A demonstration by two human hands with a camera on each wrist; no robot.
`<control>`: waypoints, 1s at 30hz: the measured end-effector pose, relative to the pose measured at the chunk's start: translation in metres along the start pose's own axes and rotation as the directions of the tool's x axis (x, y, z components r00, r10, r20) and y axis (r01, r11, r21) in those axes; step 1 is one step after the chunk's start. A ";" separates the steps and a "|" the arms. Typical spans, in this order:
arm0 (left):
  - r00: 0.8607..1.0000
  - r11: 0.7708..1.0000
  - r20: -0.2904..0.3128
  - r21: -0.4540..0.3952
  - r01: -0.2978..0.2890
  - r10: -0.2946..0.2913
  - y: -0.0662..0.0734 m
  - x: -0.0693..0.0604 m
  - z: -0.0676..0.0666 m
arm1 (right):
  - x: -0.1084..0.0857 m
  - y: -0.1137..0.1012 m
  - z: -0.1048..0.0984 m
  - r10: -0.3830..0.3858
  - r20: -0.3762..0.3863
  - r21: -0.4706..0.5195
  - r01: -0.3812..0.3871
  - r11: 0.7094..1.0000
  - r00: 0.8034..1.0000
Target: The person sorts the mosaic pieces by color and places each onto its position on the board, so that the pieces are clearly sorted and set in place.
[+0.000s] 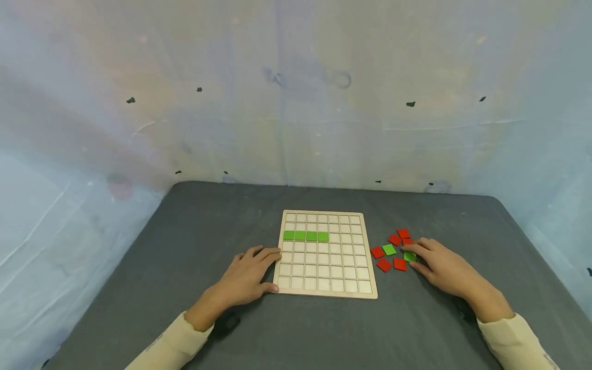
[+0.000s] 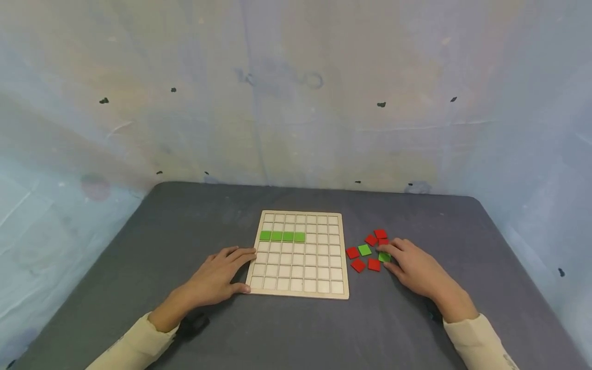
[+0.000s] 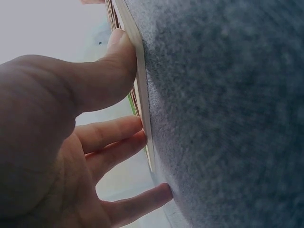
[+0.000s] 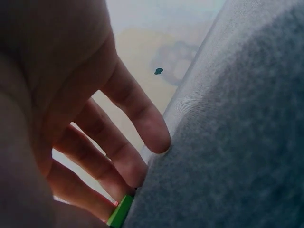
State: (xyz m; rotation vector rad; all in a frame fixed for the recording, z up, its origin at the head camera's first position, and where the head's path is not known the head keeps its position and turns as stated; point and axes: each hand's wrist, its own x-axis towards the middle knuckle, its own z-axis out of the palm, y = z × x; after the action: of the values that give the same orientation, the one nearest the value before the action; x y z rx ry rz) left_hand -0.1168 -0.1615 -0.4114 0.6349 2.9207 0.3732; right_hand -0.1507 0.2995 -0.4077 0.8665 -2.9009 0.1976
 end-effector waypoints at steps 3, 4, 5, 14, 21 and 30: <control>1.000 1.000 0.000 0.001 -0.002 0.002 -0.001 0.000 -0.002 | 0.001 -0.001 -0.001 0.006 0.005 -0.015 -0.006 1.000 1.000; 1.000 1.000 0.000 0.000 -0.002 0.002 -0.001 0.000 -0.003 | 0.002 -0.001 -0.001 0.009 0.009 -0.018 -0.009 1.000 1.000; 1.000 1.000 0.001 -0.001 0.000 0.000 -0.001 0.000 -0.003 | 0.002 -0.002 -0.002 0.011 0.011 -0.021 -0.011 1.000 1.000; 1.000 1.000 0.008 -0.004 0.005 -0.005 0.000 0.000 -0.003 | 0.002 -0.003 -0.002 0.046 0.032 -0.010 -0.046 0.999 0.998; 1.000 1.000 0.013 -0.018 0.008 -0.008 -0.001 0.000 0.000 | -0.001 -0.001 0.000 0.058 0.038 -0.006 -0.058 0.998 0.998; 1.000 1.000 0.014 -0.014 0.007 -0.007 -0.002 0.000 -0.001 | -0.003 0.001 -0.001 0.036 0.023 0.003 -0.036 0.999 0.999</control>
State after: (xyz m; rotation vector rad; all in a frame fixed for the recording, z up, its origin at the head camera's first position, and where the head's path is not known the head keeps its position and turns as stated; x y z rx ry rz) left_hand -0.1180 -0.1634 -0.4111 0.6222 2.9031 0.3870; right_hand -0.1487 0.3018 -0.4072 0.8232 -2.9400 0.1965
